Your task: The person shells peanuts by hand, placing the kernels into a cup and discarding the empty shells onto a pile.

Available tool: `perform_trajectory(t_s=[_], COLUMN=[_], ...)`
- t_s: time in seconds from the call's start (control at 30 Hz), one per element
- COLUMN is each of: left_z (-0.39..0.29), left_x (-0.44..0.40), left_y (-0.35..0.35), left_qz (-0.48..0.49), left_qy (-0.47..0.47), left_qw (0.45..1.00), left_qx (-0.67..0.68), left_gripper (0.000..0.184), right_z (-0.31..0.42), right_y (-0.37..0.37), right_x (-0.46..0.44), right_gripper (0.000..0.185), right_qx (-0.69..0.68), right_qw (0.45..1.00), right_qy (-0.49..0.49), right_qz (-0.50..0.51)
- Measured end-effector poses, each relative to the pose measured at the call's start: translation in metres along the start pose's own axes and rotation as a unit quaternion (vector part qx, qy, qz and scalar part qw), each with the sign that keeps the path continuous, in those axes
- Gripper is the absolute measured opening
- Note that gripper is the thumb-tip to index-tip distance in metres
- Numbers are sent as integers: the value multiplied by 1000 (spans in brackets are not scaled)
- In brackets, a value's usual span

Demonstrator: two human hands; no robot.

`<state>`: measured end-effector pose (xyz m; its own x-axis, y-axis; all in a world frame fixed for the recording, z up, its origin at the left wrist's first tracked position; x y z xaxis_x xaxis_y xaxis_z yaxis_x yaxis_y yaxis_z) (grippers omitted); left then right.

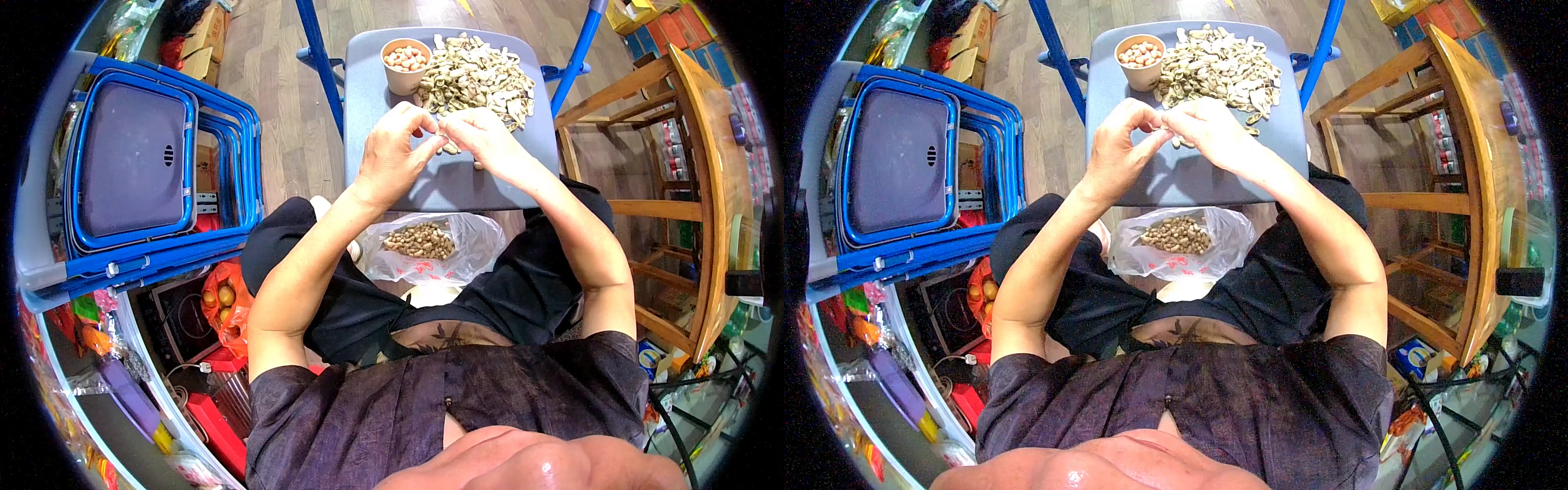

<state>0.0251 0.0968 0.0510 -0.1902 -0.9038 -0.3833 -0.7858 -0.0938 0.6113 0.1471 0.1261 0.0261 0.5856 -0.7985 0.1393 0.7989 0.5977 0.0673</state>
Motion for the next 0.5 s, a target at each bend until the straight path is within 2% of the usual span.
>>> perform_trajectory(t_s=[0.07,0.17,0.3,0.5], left_z=[-1,-6,-5,-6], left_x=[1,2,3,4], left_y=[-1,-4,-4,-4], left_qz=[2,18,8,-5], left_qy=[-5,-25,-3,-7], left_qw=[1000,1000,998,995], left_qx=[-5,3,68,101], left_gripper=[14,13,11,11], right_z=[8,6,5,2], right_y=[0,-2,-1,-1], right_x=[-1,-1,-1,-4], right_gripper=[37,36,35,37], right_qx=[28,5,-12,-22], right_qw=[999,999,999,997], right_qy=[42,37,14,68], right_qz=[-3,-20,-31,-29])
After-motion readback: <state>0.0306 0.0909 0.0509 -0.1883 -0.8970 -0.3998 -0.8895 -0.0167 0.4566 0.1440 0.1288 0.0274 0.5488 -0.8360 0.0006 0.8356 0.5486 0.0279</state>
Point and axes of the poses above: each hand's wrist, its own x-axis away from the middle knuckle, its own y-axis out of the back of the hand, z = x × y, the point moved 8 cm from there along -x, towards the middle knuckle, and after that the axes turned 10 degrees about -x, right-handed, at the moved point
